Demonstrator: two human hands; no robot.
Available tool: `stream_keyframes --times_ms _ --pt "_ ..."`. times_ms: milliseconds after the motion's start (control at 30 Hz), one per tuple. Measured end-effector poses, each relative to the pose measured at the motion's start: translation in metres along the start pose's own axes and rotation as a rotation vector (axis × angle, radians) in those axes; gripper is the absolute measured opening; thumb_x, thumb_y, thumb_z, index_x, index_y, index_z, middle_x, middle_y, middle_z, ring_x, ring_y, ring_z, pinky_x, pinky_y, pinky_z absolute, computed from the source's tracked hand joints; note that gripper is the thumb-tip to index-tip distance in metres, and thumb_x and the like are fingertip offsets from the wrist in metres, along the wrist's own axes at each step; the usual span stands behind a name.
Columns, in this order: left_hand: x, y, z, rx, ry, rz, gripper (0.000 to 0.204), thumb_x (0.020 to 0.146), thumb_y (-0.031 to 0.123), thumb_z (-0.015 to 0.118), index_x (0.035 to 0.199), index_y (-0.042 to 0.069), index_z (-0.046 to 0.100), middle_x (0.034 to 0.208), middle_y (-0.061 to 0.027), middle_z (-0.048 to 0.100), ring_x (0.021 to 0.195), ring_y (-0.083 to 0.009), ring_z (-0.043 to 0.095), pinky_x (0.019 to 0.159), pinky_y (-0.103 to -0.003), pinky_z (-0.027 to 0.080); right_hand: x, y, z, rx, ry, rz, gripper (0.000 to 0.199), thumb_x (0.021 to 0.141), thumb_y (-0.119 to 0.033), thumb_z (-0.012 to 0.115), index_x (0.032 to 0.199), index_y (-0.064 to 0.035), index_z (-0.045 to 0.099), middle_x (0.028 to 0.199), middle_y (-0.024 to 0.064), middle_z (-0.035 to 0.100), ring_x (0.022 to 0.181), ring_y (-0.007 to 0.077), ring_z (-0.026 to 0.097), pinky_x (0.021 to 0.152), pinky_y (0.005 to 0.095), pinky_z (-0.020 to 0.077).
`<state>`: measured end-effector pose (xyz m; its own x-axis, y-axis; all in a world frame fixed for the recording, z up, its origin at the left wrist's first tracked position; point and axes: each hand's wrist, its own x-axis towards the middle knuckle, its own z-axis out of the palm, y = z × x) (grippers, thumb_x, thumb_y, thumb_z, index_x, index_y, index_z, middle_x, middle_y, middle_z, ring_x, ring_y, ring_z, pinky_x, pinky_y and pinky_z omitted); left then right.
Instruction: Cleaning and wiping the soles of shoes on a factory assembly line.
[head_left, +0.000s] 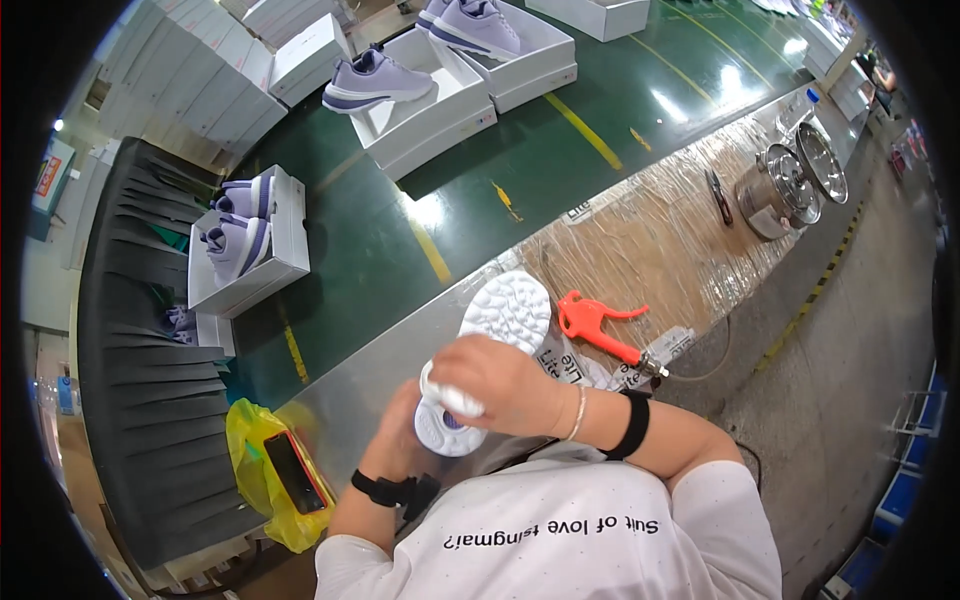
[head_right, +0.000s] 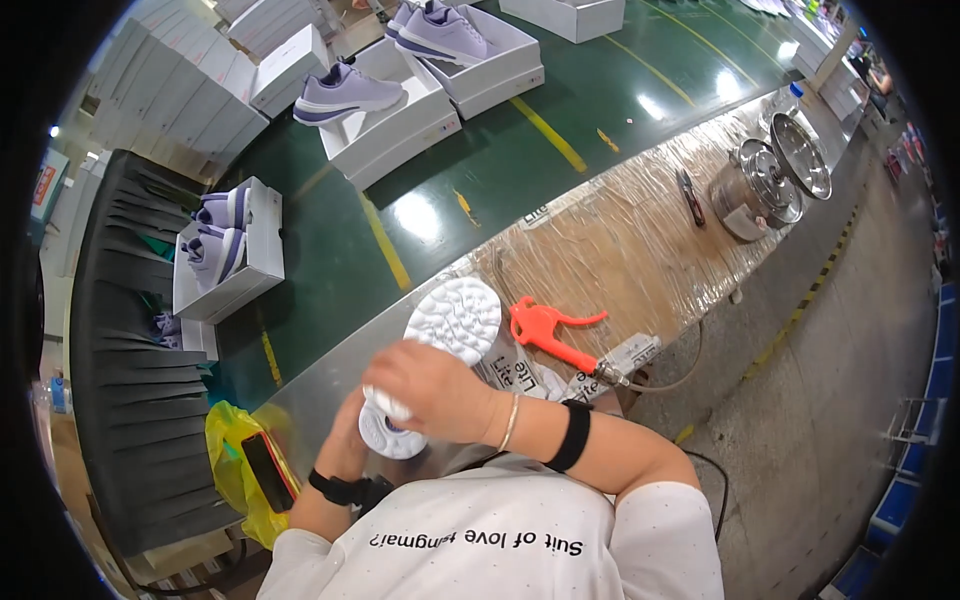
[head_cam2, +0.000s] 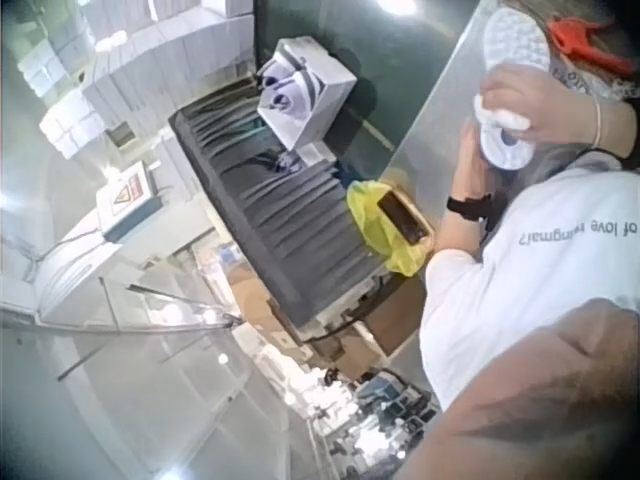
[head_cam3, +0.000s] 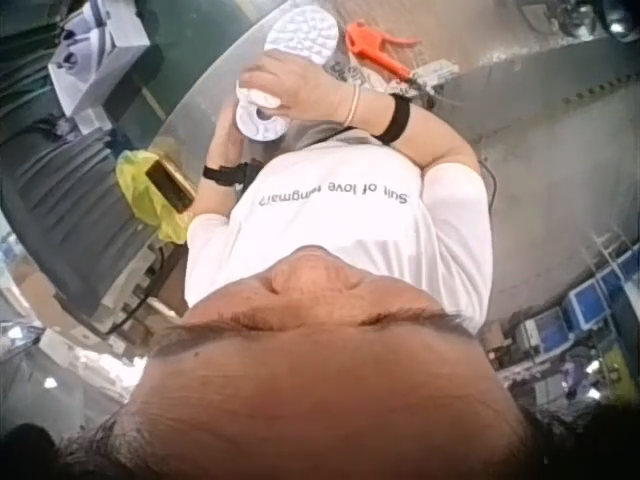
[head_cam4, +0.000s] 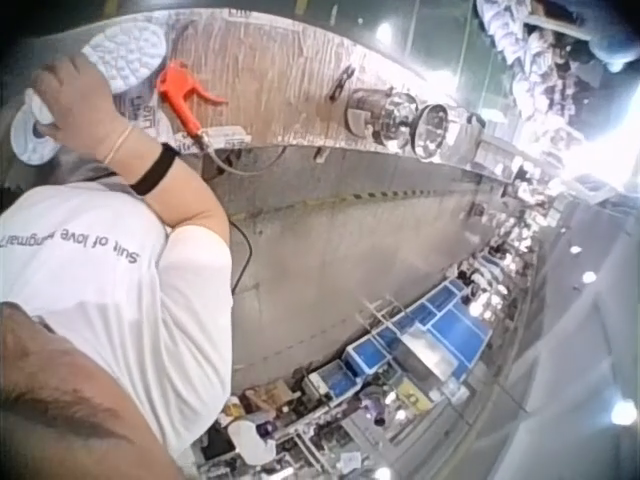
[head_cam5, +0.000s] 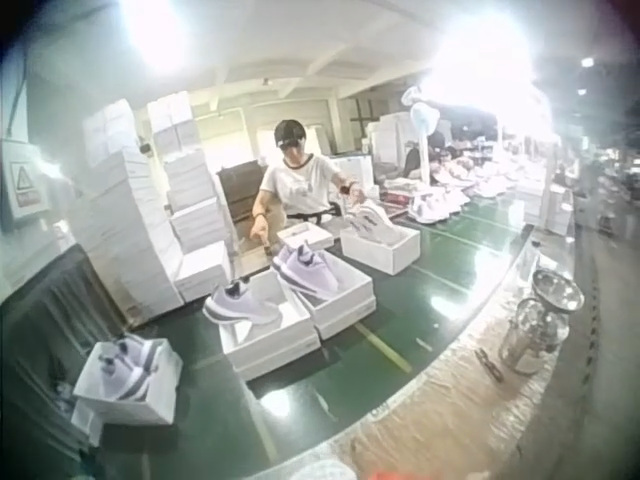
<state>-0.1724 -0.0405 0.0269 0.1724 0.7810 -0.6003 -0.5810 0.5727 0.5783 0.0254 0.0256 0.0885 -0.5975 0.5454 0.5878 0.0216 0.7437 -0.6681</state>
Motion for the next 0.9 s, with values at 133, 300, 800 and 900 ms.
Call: stream_keyframes --times_ms 133,300,800,900 --pt "-0.008 -0.024 -0.002 -0.192 0.049 -0.167 0.044 0.091 0.034 0.051 0.112 -0.004 0.054 0.104 -0.0141 0.062 0.089 -0.0218 0.063 0.075 -0.035 0.054 -0.002 0.069 -0.011 -0.159 0.249 0.401 0.034 0.067 -0.009 0.068 0.099 -0.0045 0.055 0.094 0.0132 0.057 0.087 0.0319 0.056 0.078 0.0375 0.0457" --pt "-0.017 -0.024 0.008 0.119 0.245 -0.027 0.041 0.089 0.031 0.057 0.105 -0.006 0.058 0.096 -0.012 0.064 0.081 -0.0168 0.063 0.07 -0.028 0.051 0.011 0.074 -0.018 0.097 0.139 0.683 0.034 0.066 -0.012 0.069 0.098 -0.0076 0.055 0.095 0.0136 0.056 0.09 0.0314 0.055 0.079 0.0378 0.0447" --pt "-0.017 -0.01 0.004 -0.278 0.049 0.033 0.041 0.096 0.022 0.039 0.126 -0.005 0.042 0.12 -0.0159 0.055 0.105 -0.0248 0.056 0.092 -0.034 0.045 0.003 0.101 -0.031 0.027 0.286 0.621 0.033 0.068 -0.013 0.067 0.095 -0.0032 0.053 0.083 0.0174 0.058 0.077 0.0331 0.058 0.069 0.0374 0.0466" --pt "-0.007 -0.016 -0.012 -0.114 -0.039 0.117 0.043 0.095 0.021 0.035 0.131 -0.003 0.035 0.13 -0.0139 0.045 0.117 -0.0223 0.045 0.101 -0.033 0.035 -0.013 0.067 -0.009 0.101 0.17 0.652 0.028 0.072 -0.01 0.066 0.095 -0.0039 0.052 0.086 0.0103 0.057 0.08 0.0187 0.056 0.071 0.0306 0.0457"
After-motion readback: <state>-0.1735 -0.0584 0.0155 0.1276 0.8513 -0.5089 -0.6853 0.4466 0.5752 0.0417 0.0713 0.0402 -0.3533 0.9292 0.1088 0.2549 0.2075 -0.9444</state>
